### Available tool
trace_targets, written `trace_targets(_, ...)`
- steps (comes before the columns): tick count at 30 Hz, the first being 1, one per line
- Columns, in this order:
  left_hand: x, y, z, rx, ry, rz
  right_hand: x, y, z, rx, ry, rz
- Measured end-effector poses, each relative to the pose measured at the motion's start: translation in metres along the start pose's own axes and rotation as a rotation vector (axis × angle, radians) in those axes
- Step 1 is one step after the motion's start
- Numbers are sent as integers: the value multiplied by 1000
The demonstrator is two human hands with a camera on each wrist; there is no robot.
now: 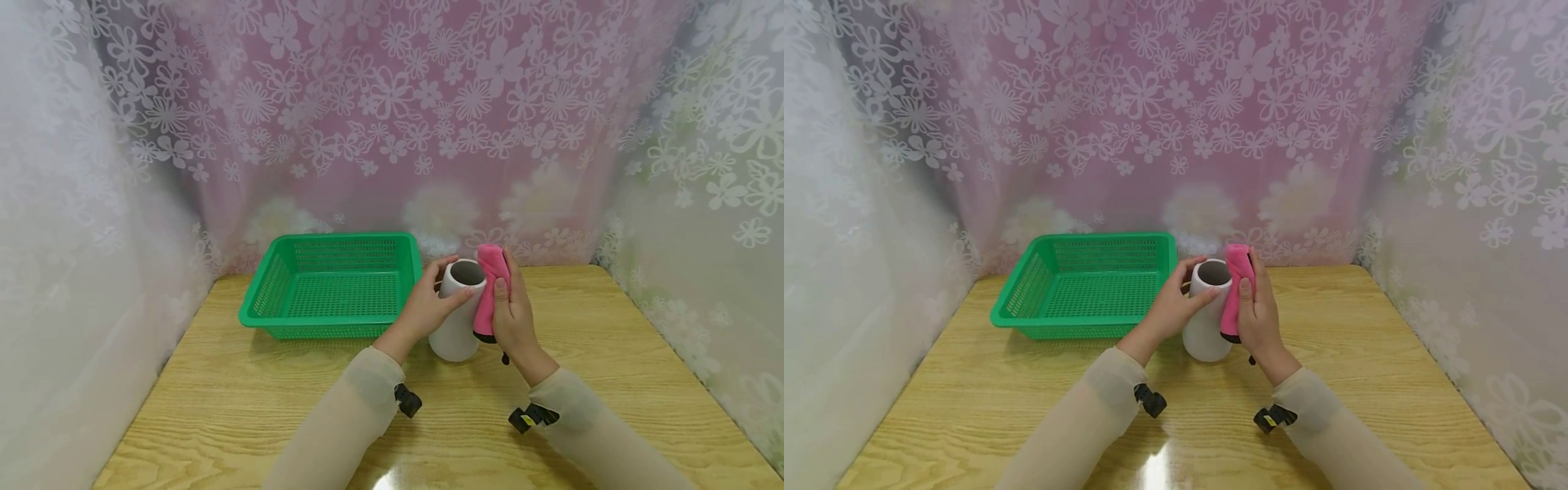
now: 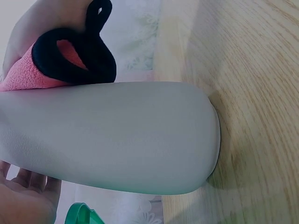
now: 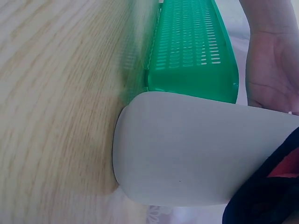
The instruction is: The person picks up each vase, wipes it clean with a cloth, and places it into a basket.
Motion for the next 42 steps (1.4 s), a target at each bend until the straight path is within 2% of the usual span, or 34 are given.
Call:
trace_targets(14,-1,-1,0,-13,4,5,1,-1,-6,-42,12,0)
trace_targets(24,-1,0,-2,-15,-8,2,-1,-1,-15,-120,3,38)
trace_targets(26,0,0,-2,-15,-6,1,-2,-1,-22,-155,-4,57)
trace_targets(33,-1,0,0,-12,0,1,-10,-3,-77,-248,-3,129)
trace_targets(42,0,0,0,-10,-7,-6,-14,-5,-96,-303,-60,174)
Point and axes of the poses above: each hand's wrist, its own y-axis towards the middle knuckle, its own x-axis out of the back of the hand, z = x × y, the point moved 10 cm from there along y, towards the middle knuckle, and after that the axes turned 7 degrees about -x, right-handed, at the moved point
